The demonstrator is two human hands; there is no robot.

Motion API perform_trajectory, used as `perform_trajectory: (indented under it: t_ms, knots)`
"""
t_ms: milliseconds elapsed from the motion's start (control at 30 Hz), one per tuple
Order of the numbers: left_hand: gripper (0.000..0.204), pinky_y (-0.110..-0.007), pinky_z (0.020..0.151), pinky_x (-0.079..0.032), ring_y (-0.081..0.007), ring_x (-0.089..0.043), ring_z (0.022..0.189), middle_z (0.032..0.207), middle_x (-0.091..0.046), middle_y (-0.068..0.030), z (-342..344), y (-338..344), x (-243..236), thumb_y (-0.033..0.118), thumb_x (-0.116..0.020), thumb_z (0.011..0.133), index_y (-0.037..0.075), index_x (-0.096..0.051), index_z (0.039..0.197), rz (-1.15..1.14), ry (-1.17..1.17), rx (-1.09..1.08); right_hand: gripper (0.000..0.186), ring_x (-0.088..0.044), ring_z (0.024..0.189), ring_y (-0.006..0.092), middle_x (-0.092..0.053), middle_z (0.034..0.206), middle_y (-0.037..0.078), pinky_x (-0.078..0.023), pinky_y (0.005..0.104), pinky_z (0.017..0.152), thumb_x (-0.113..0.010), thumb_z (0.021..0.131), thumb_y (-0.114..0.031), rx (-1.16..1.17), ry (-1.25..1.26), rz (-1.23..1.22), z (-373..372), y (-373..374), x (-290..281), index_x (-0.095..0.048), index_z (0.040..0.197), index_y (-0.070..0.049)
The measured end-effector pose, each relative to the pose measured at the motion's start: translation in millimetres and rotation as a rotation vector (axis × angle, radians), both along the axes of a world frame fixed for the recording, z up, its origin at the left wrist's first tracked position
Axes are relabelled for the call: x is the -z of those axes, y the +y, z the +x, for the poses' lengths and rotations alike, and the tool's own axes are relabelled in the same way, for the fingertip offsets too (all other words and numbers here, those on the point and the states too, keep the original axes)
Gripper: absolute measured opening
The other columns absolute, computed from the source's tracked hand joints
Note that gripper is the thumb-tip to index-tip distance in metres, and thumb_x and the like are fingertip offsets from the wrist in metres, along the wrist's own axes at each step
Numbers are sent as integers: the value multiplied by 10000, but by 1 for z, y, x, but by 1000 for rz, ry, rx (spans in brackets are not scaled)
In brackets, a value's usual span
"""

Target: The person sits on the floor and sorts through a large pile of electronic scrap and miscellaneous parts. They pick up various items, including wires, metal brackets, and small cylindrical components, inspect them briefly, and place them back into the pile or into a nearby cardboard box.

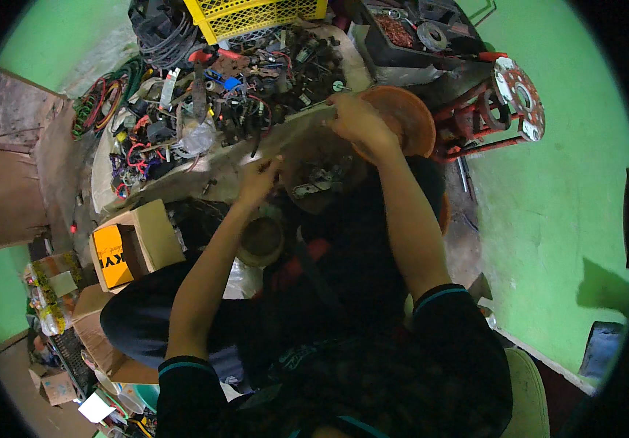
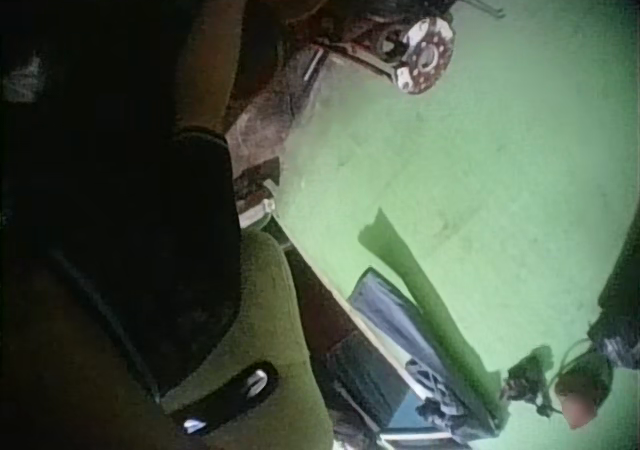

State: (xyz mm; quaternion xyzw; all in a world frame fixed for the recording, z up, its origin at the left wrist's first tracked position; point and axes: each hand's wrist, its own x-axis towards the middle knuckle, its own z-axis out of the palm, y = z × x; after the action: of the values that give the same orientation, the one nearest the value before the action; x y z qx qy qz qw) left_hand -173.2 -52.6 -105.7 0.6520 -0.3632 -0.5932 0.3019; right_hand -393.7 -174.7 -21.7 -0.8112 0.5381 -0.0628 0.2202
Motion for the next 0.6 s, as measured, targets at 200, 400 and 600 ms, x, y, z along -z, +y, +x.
perform_trajectory:
  t_ms: [200, 400, 600]
  knots:
    - [427, -424, 1018, -444, -219, -546, 1159, 1363, -511, -131, 12, 2, -53, 117, -471, 956, -11, -442, 1362, -304, 860, -274, 414, -650, 851, 230, -681, 946, 143, -518, 362, 780, -730, 805, -229, -230, -527, 330, 40, 22, -19, -638, 1170, -56]
    - [447, -399, 1045, -447, -232, -540, 1204, 1388, -495, -138, 9, 6, -63, -44, -515, 924, -9, -438, 1363, -368, 568, -368, 376, -613, 780, 109, -641, 965, 56, -509, 256, 558, -709, 866, -154, -376, -710, 366, 48, 30, -14, -612, 1223, -81]
    - [395, -322, 930, -523, -211, -608, 1117, 1218, -631, -110, -1, 7, -51, -25, -680, 846, -3, -577, 1227, -641, 321, -365, 368, -636, 818, 153, -689, 881, 81, -517, 298, 737, -770, 765, -158, -318, -733, 406, 44, 29, -17, -660, 1090, -24]
